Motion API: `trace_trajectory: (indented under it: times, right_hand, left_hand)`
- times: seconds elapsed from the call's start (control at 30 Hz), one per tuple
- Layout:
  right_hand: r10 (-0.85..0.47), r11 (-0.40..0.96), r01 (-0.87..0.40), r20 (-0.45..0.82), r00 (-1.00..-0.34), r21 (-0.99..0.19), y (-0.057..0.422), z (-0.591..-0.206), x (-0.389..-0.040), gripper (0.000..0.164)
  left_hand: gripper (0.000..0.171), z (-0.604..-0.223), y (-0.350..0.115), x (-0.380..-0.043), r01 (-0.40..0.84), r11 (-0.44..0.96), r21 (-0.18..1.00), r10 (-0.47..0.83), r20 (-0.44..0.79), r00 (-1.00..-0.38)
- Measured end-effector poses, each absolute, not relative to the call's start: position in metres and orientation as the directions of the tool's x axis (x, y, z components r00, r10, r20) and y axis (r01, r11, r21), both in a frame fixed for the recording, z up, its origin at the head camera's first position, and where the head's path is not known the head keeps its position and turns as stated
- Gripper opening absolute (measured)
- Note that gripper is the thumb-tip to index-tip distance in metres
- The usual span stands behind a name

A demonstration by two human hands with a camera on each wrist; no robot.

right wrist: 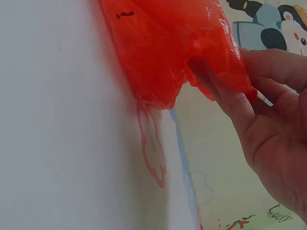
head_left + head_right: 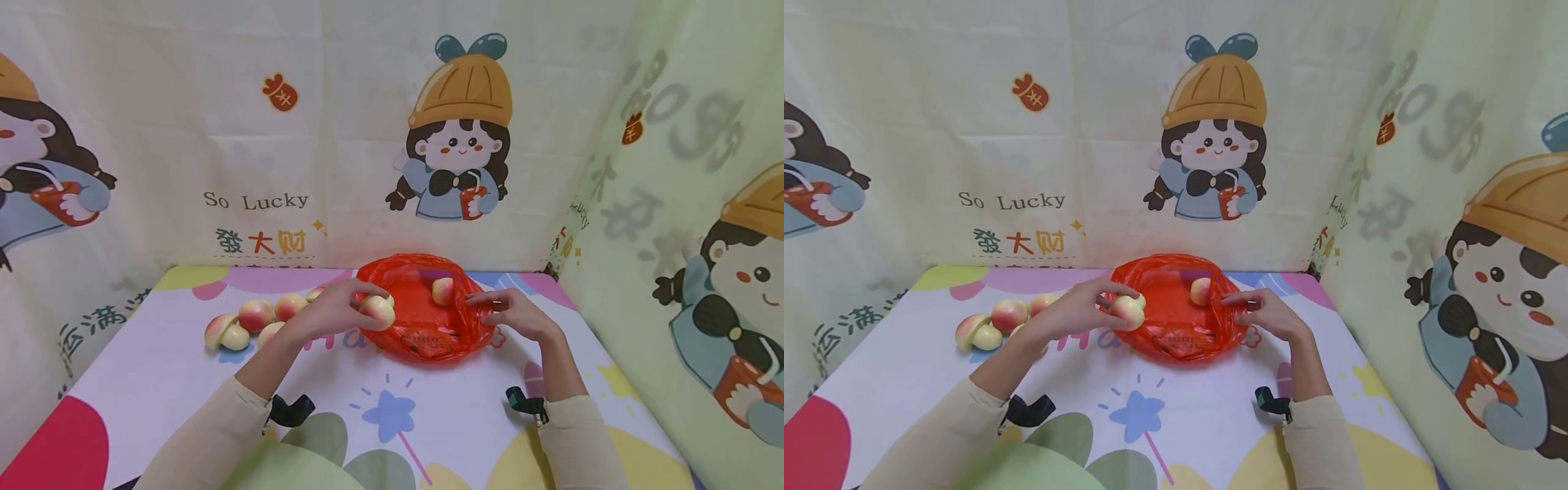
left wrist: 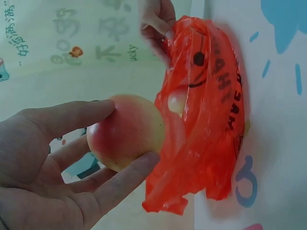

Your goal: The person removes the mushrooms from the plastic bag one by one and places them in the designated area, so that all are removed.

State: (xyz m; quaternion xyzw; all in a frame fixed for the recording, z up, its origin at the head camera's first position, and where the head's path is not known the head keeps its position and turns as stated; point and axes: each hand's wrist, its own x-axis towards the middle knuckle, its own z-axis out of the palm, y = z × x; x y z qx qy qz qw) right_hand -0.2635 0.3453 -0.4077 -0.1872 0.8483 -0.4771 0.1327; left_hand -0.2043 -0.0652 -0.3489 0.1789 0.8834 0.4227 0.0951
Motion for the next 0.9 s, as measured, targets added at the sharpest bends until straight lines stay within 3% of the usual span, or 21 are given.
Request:
trace_trajectory:
  times: [0.3, 0.9]
  right_hand:
    - [-0.437, 0.483, -0.177, -0.06, -0.897, -0.858, 0.343, -0.406, -0.263, 0.037]
    - [-0.442, 0.477, -0.18, -0.058, -0.895, -0.86, 0.344, -0.409, -0.264, 0.037]
  left_hand:
    - [0.048, -0.348, -0.093, -0.189, 0.11, 0.571, 0.814, 0.325, -0.101, -0.94]
    - [0.051, -0.357, -0.131, -0.183, 0.226, 0.658, 0.718, 0.367, -0.044, -0.929]
